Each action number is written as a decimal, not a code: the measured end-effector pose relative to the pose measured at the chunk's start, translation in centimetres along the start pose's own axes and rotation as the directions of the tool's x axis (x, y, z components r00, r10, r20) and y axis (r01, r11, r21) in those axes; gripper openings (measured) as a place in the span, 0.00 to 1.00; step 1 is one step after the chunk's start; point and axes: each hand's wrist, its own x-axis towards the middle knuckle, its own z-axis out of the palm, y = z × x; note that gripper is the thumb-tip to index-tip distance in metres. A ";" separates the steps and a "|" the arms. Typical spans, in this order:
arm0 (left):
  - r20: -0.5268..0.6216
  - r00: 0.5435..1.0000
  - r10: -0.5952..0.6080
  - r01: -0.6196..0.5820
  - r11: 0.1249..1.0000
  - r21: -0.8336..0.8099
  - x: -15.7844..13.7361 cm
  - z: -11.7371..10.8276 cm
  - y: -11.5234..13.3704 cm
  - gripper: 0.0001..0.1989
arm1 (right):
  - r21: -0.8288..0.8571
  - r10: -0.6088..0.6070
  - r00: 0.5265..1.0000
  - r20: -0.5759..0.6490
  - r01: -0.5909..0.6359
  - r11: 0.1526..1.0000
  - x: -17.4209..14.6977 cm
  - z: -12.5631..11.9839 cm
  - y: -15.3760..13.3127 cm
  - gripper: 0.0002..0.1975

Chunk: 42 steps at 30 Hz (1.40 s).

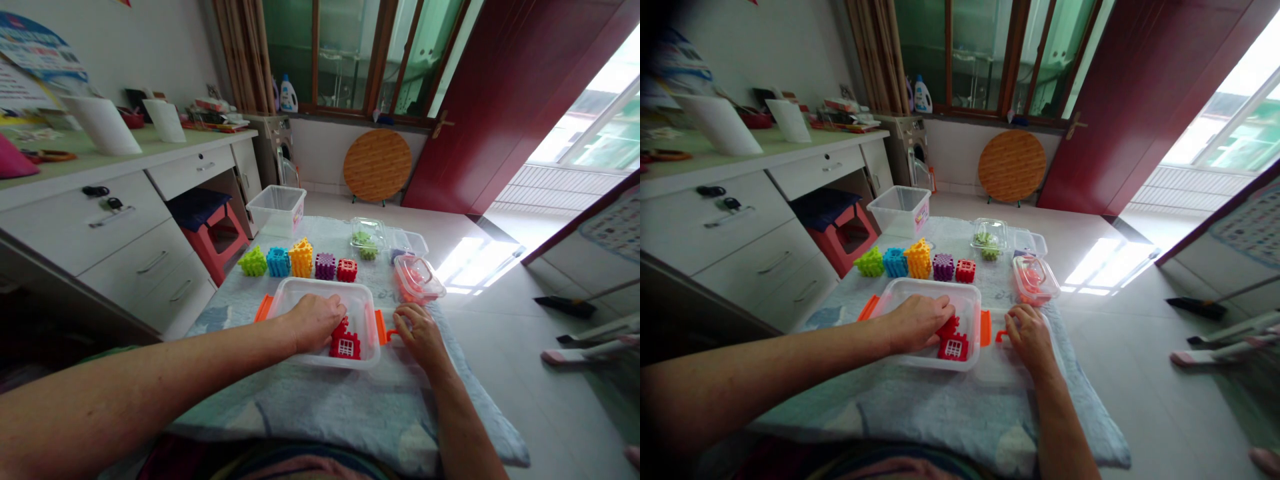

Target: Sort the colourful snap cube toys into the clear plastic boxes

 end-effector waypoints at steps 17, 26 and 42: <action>0.080 0.995 -0.065 0.066 0.998 -0.014 0.4 0.1 -0.2 0.12 | -0.004 -0.004 1.000 0.007 0.004 1.000 0.0 -0.1 0.0 0.11; 0.152 0.955 -0.253 0.288 0.912 -0.292 -0.2 -1.0 -1.0 0.12 | 0.007 0.015 1.000 0.005 -0.015 1.000 0.0 0.0 0.0 0.11; 0.505 0.815 -0.283 0.563 0.186 -0.805 1.4 1.4 -0.2 0.08 | 0.007 0.015 1.000 0.004 -0.015 1.000 -0.1 -0.1 -0.1 0.11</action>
